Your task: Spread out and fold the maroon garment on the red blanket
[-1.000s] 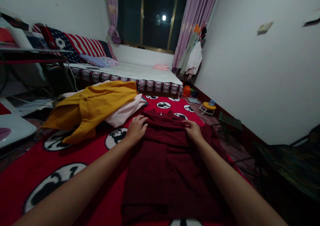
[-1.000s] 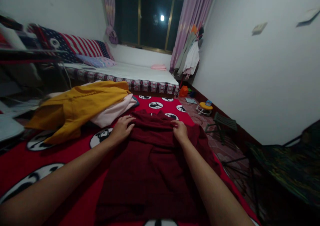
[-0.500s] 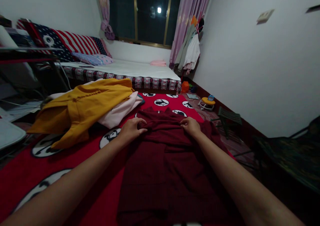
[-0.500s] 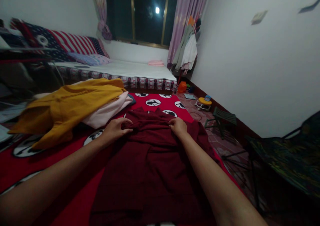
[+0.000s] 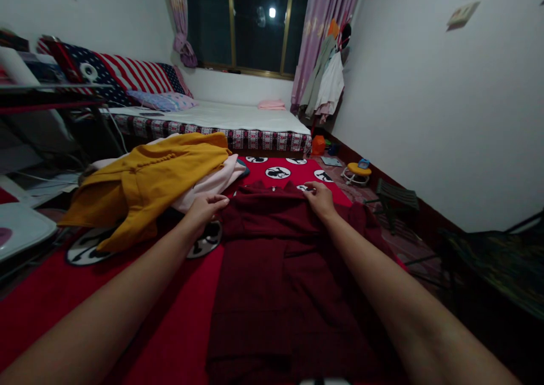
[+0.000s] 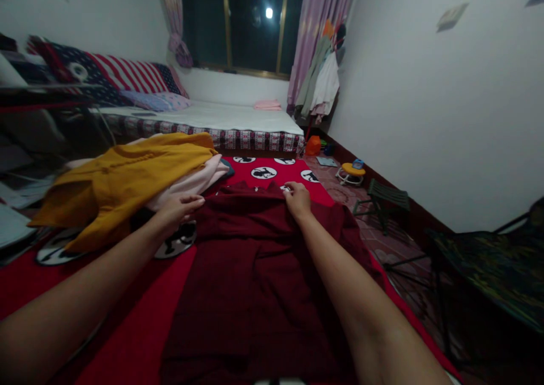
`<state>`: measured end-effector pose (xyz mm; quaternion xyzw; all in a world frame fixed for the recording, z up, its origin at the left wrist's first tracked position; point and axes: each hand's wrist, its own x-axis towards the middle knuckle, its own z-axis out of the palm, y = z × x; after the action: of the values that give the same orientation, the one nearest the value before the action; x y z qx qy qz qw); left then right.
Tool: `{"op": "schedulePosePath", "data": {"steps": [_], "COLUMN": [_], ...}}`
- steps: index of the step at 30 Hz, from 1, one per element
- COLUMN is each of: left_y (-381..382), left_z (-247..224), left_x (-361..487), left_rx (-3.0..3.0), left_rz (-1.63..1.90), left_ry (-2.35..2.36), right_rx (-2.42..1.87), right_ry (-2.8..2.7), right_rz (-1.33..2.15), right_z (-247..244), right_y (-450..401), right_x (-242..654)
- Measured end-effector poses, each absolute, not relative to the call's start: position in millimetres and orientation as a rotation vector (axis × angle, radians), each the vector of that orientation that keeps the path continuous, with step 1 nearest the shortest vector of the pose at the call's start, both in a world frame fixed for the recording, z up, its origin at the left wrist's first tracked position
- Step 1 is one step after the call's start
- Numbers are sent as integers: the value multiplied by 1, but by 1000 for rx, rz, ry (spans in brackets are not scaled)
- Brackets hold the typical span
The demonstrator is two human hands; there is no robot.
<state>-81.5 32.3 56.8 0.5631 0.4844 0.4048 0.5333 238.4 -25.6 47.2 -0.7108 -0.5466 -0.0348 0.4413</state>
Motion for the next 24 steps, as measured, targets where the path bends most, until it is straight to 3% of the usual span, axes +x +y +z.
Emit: {"op": "schedulePosePath", "data": {"steps": [7,13,17,19,24], "left_y": [42,23,-6,-14,-8], "left_z": [37,42,37,31,42], "left_x": [-91,-85,-71,-65,-69], "left_rx": [1484,2443,2947,3042,2994], "left_rz": [1115,1249,809,631,722], "left_ry": [1299,1272,684,640,823], "right_rx": [-1570,-1541,-1614,-1646,-1609], "right_ry": [-1814,-2246,-2151,-2142,-1921], "right_rz": [-140,-217,-301,-268,-92], "right_z": [48,43,27,22,36], "right_y": [-97,-125,-121,-120,-119], "right_x": [224,219,214,212,206]}}
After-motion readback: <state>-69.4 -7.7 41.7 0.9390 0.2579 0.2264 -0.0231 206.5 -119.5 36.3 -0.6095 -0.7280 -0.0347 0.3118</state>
